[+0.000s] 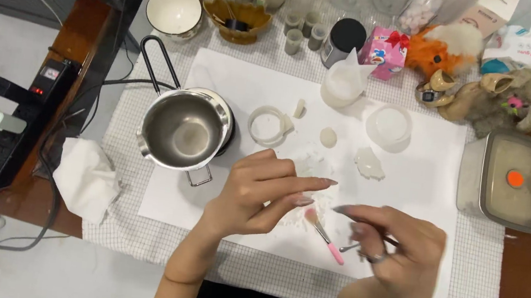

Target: Decorating a candle base with small wax flakes using tweezers and a brush

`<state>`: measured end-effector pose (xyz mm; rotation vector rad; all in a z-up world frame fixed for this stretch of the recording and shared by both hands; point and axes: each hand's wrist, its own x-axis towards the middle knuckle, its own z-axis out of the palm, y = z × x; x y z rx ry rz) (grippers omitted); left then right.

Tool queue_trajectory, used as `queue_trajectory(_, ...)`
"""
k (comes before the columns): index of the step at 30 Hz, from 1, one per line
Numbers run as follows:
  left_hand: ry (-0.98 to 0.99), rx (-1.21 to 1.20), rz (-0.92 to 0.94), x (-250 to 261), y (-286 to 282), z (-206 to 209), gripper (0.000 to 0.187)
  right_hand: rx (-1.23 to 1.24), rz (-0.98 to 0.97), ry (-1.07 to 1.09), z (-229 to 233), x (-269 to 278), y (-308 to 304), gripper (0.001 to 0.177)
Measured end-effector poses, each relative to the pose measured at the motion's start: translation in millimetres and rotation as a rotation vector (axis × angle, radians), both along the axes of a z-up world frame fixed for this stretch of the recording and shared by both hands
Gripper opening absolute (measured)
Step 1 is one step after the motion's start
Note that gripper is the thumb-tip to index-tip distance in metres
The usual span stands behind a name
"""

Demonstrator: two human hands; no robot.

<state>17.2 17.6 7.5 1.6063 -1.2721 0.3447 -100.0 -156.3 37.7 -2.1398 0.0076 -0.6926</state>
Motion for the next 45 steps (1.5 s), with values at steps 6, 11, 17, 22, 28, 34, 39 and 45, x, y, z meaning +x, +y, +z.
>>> queue_trajectory(6,0.557,-0.116,-0.021,-8,-14,-6,0.033,0.150,0.200,0.138,-22,32,18,0.016)
queue_trajectory(11,0.696,-0.349,-0.099,-8,-25,-19,0.030,0.373,0.349,0.018,-38,38,18,0.016)
queue_trajectory(17,0.635,-0.496,-0.038,-9,-27,-26,0.023,0.529,0.483,0.054,-37,39,21,0.018)
queue_trajectory(22,0.657,-0.681,-0.113,-6,-33,-47,0.025,0.551,0.514,0.040,-35,39,25,0.019)
queue_trajectory(28,0.717,-0.734,-0.182,-8,-38,-53,0.029,0.582,0.519,0.053,-40,40,23,0.019)
queue_trajectory(34,0.778,-0.732,-0.276,-10,-39,-61,0.026,0.555,0.550,0.032,-42,43,22,0.017)
queue_trajectory(39,0.930,-0.772,-0.379,-16,-44,-63,0.028,0.473,0.495,-0.004,-46,43,17,0.016)
queue_trajectory(45,0.978,-0.742,-0.464,-14,-44,-74,0.026,0.440,0.459,-0.033,-46,42,14,0.016)
